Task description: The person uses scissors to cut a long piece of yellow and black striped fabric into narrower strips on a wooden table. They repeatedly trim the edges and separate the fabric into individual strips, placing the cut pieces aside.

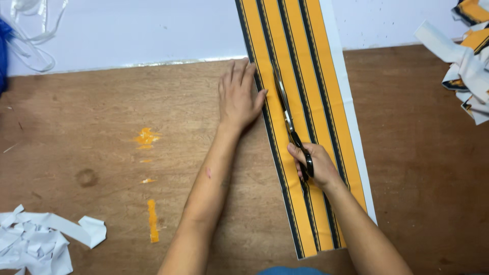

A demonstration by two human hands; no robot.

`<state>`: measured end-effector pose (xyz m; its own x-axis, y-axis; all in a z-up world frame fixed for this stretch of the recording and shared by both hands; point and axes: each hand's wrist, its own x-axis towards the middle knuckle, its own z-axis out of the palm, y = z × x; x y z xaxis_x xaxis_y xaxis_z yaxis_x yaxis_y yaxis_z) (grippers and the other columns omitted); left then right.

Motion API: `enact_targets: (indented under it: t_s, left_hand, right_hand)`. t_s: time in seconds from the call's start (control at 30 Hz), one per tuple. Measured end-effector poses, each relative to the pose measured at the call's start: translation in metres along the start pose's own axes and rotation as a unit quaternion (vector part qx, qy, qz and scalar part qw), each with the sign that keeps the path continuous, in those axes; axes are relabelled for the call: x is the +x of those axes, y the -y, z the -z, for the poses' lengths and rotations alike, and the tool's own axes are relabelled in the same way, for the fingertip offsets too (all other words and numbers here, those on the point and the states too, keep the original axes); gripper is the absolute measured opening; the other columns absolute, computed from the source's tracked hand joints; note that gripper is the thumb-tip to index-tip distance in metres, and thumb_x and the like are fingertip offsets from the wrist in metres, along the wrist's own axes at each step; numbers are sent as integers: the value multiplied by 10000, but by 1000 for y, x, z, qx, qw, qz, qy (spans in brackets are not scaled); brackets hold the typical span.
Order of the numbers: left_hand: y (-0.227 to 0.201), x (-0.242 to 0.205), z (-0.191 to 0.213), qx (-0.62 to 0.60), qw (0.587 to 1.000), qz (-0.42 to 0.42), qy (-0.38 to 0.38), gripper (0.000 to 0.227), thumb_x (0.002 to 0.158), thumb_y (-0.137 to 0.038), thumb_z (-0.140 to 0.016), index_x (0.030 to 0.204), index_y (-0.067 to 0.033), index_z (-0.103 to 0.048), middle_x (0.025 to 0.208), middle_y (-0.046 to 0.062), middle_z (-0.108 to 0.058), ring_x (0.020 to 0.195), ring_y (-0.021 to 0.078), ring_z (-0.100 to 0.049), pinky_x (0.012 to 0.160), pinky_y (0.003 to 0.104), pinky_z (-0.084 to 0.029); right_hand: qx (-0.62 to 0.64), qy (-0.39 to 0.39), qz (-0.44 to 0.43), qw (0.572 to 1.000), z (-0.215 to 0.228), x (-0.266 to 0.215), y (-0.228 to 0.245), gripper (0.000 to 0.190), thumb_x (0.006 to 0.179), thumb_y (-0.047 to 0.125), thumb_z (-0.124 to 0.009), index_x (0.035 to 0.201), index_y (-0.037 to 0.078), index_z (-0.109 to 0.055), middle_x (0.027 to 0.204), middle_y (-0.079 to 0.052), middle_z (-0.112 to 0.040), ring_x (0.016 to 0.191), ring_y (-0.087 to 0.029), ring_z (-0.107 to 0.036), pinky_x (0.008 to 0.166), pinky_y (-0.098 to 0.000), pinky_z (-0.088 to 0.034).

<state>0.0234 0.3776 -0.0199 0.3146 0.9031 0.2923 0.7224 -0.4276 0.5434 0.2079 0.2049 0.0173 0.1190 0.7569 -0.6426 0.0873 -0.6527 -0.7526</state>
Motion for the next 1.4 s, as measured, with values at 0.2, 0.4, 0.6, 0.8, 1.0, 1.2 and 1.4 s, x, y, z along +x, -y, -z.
enact_targets:
  t_s: [0.2,0.4,0.6,0.8,1.0,1.2,1.4]
  left_hand:
    - [14,38,-6,60,992,27,105,747,871,-464,-742,1491,-133,-489,1596,55,-397,1522,337,-226,1211,680,-76]
    - [22,33,-10,50,993,20,105,750,880,-496,-722,1496,-132,-499,1603,63,-395,1526,329,-228,1215,672,-46]
    - [23,35,-10,47,992,19,112,747,889,-494,-723,1498,-128,-495,1607,64,-393,1528,326,-226,1214,671,-39]
    - [21,36,-8,41,992,28,119,753,878,-496,-730,1490,-129,-494,1602,65,-391,1526,325,-224,1214,669,-34]
    - [21,36,-9,42,992,29,118,760,874,-501,-731,1491,-129,-492,1606,60,-389,1526,322,-224,1217,667,-36]
    - [20,37,-8,45,992,28,118,778,872,-507,-731,1502,-132,-473,1601,54,-385,1523,326,-220,1213,672,-39]
    - [20,36,-8,40,991,32,124,782,865,-503,-736,1505,-140,-472,1605,41,-384,1527,321,-218,1214,673,-39]
  right_hand:
    - [-2,-1,1,1000,-1,17,13,482,917,489,-686,670,97,-553,516,-11,-537,414,-105,-510,404,-247,-366]
    - [51,11,-8,999,-1,31,17,464,910,478,-683,685,88,-571,516,-18,-527,404,-119,-495,390,-264,-385]
    - [34,5,-17,999,-4,31,23,462,908,470,-706,683,90,-573,504,-8,-530,385,-108,-499,367,-249,-373]
    - [-60,-44,-77,994,-12,27,34,451,859,460,-753,666,89,-583,473,0,-513,363,-106,-511,342,-254,-390]
    - [-36,-17,-47,998,-7,28,35,475,877,509,-711,672,105,-568,485,2,-535,388,-97,-521,357,-250,-383]
    - [46,19,-26,998,-4,56,45,516,874,553,-712,673,104,-558,506,-3,-529,398,-117,-508,381,-255,-397]
    - [-7,-11,-24,1000,-6,72,60,520,870,556,-712,661,107,-553,489,-6,-522,375,-117,-502,352,-249,-366]
